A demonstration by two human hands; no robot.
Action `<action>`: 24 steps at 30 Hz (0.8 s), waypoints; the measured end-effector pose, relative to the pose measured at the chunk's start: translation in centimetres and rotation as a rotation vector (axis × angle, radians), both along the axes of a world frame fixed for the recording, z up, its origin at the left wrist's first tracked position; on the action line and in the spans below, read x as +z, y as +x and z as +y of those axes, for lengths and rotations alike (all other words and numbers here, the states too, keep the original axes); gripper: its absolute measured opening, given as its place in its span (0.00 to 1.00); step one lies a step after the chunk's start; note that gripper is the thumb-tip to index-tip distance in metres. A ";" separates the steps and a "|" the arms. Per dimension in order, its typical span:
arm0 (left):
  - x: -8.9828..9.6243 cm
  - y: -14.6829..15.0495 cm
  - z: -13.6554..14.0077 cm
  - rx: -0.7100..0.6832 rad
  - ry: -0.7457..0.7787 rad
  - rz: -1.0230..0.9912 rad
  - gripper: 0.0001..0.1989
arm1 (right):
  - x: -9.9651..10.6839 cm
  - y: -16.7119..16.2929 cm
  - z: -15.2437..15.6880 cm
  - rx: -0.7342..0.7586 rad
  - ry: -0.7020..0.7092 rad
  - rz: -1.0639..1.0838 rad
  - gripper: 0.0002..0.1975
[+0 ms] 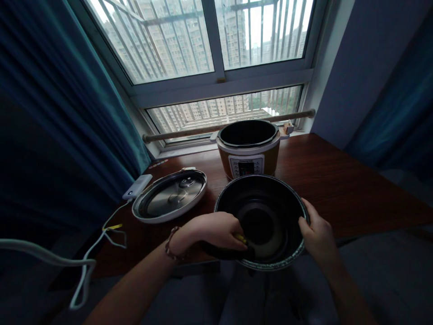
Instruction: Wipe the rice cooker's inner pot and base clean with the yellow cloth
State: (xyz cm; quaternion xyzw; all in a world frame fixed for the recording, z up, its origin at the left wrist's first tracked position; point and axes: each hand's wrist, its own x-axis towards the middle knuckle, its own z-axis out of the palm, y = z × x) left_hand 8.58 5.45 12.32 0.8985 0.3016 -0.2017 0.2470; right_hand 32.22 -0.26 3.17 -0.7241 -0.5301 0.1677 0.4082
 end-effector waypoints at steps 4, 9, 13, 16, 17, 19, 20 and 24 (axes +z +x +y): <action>-0.6 1.3 1.3 -0.012 0.133 0.189 0.16 | 0.2 0.0 -0.1 0.009 -0.025 0.018 0.27; -3.1 2.5 3.1 0.016 0.386 0.289 0.11 | 0.1 0.0 0.0 0.014 -0.010 0.024 0.27; -4.7 3.0 4.7 0.014 0.550 0.207 0.09 | 0.0 0.0 0.1 0.007 0.009 0.000 0.27; -5.0 3.5 5.8 -0.047 0.652 0.111 0.10 | 0.0 0.1 0.1 0.005 0.012 -0.010 0.27; -4.9 3.6 6.1 -0.075 0.679 0.076 0.10 | 0.0 0.0 0.1 0.007 0.012 -0.009 0.27; -4.8 3.7 6.7 -0.128 0.716 0.014 0.10 | 0.1 0.0 0.1 0.009 0.005 0.001 0.27; -4.7 3.7 7.0 -0.154 0.732 -0.014 0.11 | 0.1 0.0 0.0 0.011 -0.001 0.008 0.27; -4.6 3.1 7.1 -0.195 0.759 -0.040 0.15 | 0.3 0.0 0.0 0.011 -0.026 0.040 0.28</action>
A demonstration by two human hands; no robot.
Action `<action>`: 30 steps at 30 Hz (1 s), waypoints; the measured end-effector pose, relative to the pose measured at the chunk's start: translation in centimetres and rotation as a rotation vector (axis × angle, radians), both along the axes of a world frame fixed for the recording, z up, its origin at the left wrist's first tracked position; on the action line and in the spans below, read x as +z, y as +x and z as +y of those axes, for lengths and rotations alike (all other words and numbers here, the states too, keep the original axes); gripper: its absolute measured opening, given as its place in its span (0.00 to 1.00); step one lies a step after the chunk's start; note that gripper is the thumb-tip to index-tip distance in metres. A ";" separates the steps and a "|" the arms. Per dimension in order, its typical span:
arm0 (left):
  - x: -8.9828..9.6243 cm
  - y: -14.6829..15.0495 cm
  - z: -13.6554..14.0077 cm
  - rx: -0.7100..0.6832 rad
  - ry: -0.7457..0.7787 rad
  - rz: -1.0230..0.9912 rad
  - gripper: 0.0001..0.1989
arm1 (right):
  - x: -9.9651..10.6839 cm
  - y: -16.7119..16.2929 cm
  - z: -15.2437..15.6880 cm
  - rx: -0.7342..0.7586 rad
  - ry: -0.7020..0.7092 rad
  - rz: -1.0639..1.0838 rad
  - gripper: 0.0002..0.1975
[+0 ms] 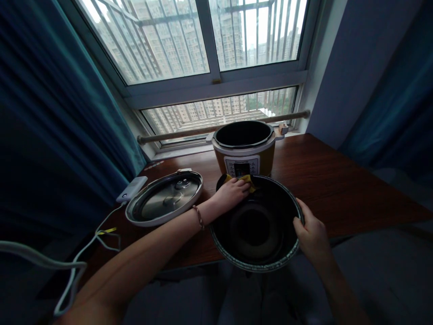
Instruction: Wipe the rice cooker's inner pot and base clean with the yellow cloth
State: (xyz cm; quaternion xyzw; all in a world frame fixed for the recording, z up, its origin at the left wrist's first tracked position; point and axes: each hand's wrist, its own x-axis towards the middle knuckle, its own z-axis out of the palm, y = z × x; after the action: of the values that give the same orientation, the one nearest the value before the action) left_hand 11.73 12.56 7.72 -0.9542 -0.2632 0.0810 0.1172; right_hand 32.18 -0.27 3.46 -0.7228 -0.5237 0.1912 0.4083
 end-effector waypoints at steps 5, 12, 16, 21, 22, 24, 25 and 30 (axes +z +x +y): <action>-0.7 -0.3 -1.7 0.206 -0.123 0.133 0.11 | 0.1 0.0 0.0 0.005 0.000 0.005 0.27; -1.2 0.0 -4.0 0.285 -0.460 0.316 0.08 | 0.3 0.0 0.0 -0.010 -0.041 0.019 0.28; -1.7 0.3 -4.6 0.150 -0.837 0.366 0.07 | 0.3 0.0 0.0 -0.013 -0.039 0.026 0.28; -2.0 1.1 -4.5 -0.015 -1.197 0.335 0.14 | 0.2 0.0 0.0 -0.013 -0.034 0.033 0.29; -2.0 1.2 -4.5 -0.038 -1.248 0.305 0.15 | 0.1 0.0 0.1 -0.015 -0.033 0.035 0.29; -1.8 1.4 -4.5 -0.069 -1.332 0.216 0.17 | 0.1 0.0 0.1 -0.014 -0.031 0.039 0.29; -1.7 1.5 -4.5 -0.078 -1.362 0.171 0.19 | 0.1 0.0 0.0 -0.016 -0.031 0.042 0.29; -3.1 1.5 -5.0 0.052 -1.272 0.188 0.16 | 0.4 -0.1 0.0 -0.023 -0.054 0.059 0.30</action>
State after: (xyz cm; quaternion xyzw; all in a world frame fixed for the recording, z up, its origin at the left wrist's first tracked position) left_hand 13.21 7.57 4.66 -0.8195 -0.1754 0.3072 -0.4509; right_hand 32.11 -0.30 3.89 -0.7337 -0.4977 0.2216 0.4061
